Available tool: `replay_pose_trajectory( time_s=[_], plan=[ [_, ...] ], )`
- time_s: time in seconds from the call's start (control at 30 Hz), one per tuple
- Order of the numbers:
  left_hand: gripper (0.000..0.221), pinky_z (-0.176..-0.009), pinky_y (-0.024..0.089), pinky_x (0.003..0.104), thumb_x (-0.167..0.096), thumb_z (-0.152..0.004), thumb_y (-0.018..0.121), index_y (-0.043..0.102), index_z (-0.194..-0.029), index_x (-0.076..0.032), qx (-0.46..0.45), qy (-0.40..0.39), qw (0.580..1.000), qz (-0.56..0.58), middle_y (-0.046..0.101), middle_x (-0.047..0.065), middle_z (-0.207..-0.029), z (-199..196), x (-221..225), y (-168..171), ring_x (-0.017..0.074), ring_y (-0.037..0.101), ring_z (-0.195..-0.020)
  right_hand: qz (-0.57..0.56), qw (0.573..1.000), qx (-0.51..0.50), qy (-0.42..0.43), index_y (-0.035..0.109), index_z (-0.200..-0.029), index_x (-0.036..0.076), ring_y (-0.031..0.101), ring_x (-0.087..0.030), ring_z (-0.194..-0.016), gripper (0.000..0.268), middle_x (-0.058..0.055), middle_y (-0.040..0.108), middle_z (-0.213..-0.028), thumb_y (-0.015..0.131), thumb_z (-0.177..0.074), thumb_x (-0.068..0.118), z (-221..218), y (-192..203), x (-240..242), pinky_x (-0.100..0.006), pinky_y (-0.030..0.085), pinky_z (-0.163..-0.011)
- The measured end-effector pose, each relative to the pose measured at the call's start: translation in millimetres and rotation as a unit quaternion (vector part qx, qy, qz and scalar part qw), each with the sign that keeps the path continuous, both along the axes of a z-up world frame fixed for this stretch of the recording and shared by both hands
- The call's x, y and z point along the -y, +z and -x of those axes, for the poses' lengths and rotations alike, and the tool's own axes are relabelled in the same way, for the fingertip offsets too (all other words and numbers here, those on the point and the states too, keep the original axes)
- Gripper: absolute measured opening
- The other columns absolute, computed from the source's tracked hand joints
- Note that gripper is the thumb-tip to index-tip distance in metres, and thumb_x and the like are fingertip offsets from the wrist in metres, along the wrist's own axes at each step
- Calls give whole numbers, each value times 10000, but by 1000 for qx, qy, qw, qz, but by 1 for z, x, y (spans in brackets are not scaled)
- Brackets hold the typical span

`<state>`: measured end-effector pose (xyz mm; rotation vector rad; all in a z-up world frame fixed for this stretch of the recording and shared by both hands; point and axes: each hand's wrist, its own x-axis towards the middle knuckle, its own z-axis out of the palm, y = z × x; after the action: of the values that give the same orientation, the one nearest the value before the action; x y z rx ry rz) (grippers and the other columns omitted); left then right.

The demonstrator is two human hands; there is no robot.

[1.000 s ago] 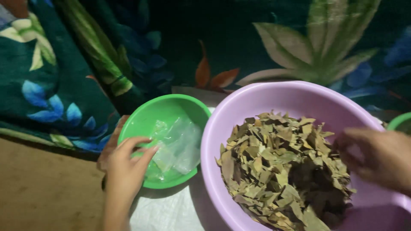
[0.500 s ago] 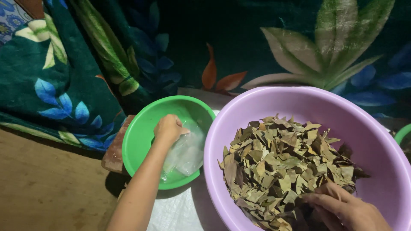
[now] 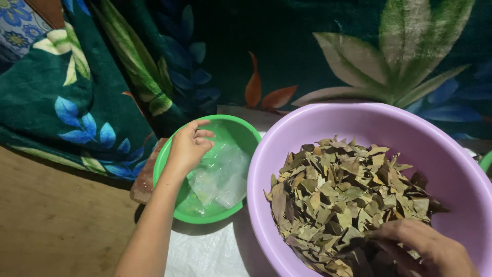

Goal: Sorting dried leaves from a large bowl and placing them into a small plastic bag for packaging.

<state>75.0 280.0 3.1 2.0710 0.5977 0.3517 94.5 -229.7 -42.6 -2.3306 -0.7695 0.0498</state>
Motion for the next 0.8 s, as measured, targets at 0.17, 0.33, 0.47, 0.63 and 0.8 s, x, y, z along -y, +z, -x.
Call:
replay_pose_trajectory(
  time_s=[0.17,0.33,0.47,0.63,0.8],
  plan=[
    [628,-834,544,277,-40,-798,725,597,-1402,-156,50,-29,990,-128,737,37,-1037,2,15,12,91,710,-794,-64,997,10,29,906,-990,265,833,-40,-974,254,85,869,-1041,797,-761,256,0,0,9,-186,561,-868],
    [745,-728,582,221,30,-758,746,545,-1444,-183,96,-135,986,-20,677,67,-1245,20,112,74,94,745,-811,-152,978,16,139,885,-907,176,765,-151,-1143,163,-28,785,-1201,752,-813,162,0,74,-30,-312,532,-984],
    [674,-831,668,233,8,-784,737,581,-1416,-169,78,-275,955,80,611,82,-1336,39,186,108,97,720,-846,-156,971,1,180,875,-850,203,683,-241,-1286,145,-63,731,-1372,737,-864,245,-4,112,-75,-459,433,-1071],
    [768,-821,651,251,0,-779,765,474,-1482,-106,163,-256,930,207,613,125,-1346,45,226,90,152,714,-896,-280,942,-93,160,844,-870,98,805,-151,-859,82,-50,848,-912,797,-804,82,-15,102,-94,-286,637,-818],
    [698,-947,607,362,-95,-665,897,592,-1293,-83,136,-194,910,339,746,77,-1063,51,244,28,236,740,-1035,-389,898,-196,67,842,-884,-31,775,-206,-874,124,-146,822,-934,804,-770,-59,-14,92,-90,-291,640,-778]
  ],
)
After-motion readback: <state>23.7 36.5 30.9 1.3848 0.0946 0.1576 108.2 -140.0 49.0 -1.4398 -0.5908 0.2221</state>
